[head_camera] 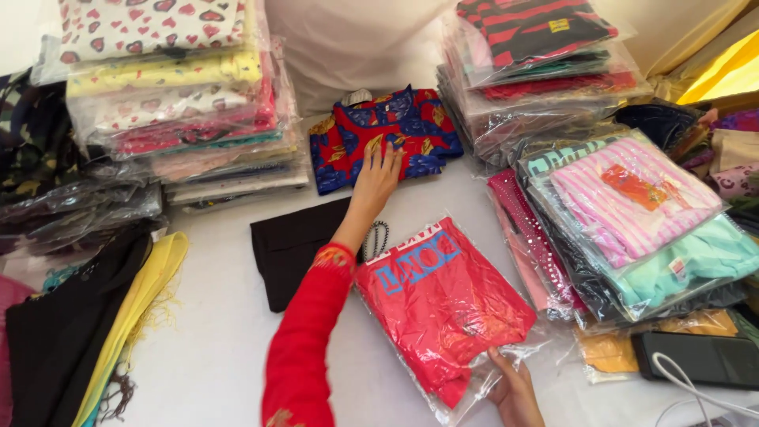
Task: The person organizes a variety of clothing items on a white surface. They pick up folded garments, including t-shirts and patterned tops, from different piles and arrange them into neat stacks. The person handles items one by one, moving them from one side of the table to another to create organized piles.
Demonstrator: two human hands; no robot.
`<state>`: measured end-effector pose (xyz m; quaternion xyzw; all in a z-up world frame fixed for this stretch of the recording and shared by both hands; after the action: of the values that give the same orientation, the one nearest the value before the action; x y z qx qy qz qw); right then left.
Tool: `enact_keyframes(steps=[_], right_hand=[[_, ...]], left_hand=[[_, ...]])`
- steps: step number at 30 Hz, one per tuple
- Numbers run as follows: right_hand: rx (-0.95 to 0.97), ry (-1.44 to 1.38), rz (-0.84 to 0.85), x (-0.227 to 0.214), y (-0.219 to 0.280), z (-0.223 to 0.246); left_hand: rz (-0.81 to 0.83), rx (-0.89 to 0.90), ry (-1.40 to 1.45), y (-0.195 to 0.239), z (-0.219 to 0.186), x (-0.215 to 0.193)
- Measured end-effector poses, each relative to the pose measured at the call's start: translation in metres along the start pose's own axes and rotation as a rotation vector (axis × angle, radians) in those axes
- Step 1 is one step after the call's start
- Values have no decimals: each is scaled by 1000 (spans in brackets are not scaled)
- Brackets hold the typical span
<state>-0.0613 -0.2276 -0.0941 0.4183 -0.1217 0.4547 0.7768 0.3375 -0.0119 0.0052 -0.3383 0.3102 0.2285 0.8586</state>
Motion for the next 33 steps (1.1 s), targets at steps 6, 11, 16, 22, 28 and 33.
enact_keyframes(steps=[6, 11, 16, 22, 28, 33], right_hand=[[21, -13, -61, -26, -24, -16], [-102, -79, -45, -33, -32, -30], [-409, 209, 101, -64, -50, -56], [-118, -1, -14, -38, -33, -40], [-131, -2, -15, -30, -29, -33], [-133, 29, 16, -39, -32, -37]], left_hand=[[60, -98, -70, -35, -28, 88], [83, -80, -59, -37, -20, 101], [22, -71, -66, -43, -21, 114], [-22, -83, -8, -61, 15, 92], [64, -176, 283, -103, 92, -21], [293, -211, 453, -95, 143, -108]])
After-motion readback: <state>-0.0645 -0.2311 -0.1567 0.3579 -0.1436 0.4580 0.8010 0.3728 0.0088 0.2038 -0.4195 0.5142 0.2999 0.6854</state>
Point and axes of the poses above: each hand's wrist, its own y-axis away from the middle knuckle, its own x-axis out of the palm, z = x × y, the point moved 1 cm from there along -y, towards the middle knuckle, and after that the axes turned 9 degrees about -y, right-handed, at the moved point
